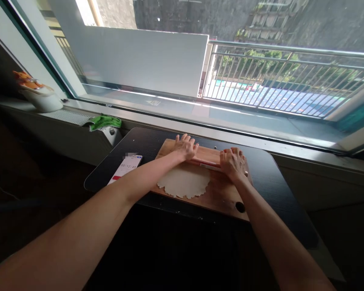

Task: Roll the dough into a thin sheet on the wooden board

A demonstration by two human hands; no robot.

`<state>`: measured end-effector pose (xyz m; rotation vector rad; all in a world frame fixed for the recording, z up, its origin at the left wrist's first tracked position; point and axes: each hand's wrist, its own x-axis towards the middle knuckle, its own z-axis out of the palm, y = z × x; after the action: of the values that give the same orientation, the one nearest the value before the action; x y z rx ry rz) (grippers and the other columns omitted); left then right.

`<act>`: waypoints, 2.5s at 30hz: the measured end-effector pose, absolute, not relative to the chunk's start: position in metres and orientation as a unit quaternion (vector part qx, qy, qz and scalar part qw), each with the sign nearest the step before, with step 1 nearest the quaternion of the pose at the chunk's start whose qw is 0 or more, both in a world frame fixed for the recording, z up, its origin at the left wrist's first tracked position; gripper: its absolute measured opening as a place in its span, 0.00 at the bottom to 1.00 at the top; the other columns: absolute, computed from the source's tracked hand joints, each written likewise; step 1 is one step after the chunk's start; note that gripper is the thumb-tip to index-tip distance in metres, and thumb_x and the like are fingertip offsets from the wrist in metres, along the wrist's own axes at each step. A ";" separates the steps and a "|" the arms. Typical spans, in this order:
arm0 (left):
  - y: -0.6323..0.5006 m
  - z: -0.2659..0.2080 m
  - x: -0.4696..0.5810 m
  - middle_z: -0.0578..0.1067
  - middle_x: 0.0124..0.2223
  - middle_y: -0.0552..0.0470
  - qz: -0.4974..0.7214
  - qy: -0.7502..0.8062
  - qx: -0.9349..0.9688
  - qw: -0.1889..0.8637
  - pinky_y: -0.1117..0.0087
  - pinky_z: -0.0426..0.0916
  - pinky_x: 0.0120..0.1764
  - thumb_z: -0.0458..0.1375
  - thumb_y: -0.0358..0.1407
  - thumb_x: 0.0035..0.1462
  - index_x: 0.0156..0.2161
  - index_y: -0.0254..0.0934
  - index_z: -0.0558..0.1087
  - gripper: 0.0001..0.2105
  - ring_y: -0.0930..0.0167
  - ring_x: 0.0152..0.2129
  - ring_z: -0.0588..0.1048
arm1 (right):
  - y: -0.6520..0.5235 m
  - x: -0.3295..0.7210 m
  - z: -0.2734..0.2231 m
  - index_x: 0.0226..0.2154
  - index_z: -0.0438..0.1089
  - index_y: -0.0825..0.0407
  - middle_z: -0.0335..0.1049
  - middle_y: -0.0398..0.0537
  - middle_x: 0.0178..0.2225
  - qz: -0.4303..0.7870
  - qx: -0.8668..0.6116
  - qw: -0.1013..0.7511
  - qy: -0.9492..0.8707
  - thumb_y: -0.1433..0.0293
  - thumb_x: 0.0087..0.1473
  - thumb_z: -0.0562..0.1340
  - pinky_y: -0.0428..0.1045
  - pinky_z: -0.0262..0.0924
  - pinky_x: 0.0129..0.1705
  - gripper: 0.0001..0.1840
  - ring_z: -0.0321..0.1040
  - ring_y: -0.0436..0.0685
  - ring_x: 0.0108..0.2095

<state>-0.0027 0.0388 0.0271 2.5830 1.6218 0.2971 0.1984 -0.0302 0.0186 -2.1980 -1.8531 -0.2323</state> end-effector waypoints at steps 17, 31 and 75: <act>0.017 0.048 -0.063 0.72 0.62 0.45 0.125 0.532 0.836 0.052 0.52 0.57 0.62 0.42 0.44 0.69 0.57 0.41 0.71 0.21 0.59 0.62 0.65 | -0.048 0.125 0.036 0.40 0.79 0.52 0.80 0.57 0.39 -0.031 -0.725 0.039 -0.687 0.64 0.68 0.47 0.51 0.63 0.41 0.25 0.76 0.60 0.42; 0.044 0.033 -0.054 0.53 0.73 0.42 0.051 0.526 0.847 0.058 0.43 0.41 0.68 0.39 0.47 0.69 0.71 0.35 0.53 0.31 0.58 0.71 0.47 | 0.018 0.184 0.013 0.61 0.65 0.53 0.62 0.61 0.63 -0.025 -0.670 0.118 -0.733 0.59 0.66 0.49 0.64 0.53 0.62 0.27 0.55 0.67 0.64; 0.083 0.035 -0.048 0.50 0.74 0.43 0.023 0.550 0.830 0.087 0.43 0.42 0.67 0.36 0.50 0.69 0.72 0.36 0.48 0.32 0.58 0.71 0.45 | 0.044 0.183 0.023 0.63 0.62 0.51 0.62 0.61 0.63 0.018 -0.731 0.114 -0.672 0.53 0.66 0.45 0.68 0.58 0.60 0.32 0.58 0.70 0.63</act>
<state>-0.0477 0.0831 0.0347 2.4742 1.6385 0.0697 0.1834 0.0444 0.0232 -2.1451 -1.9711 0.0523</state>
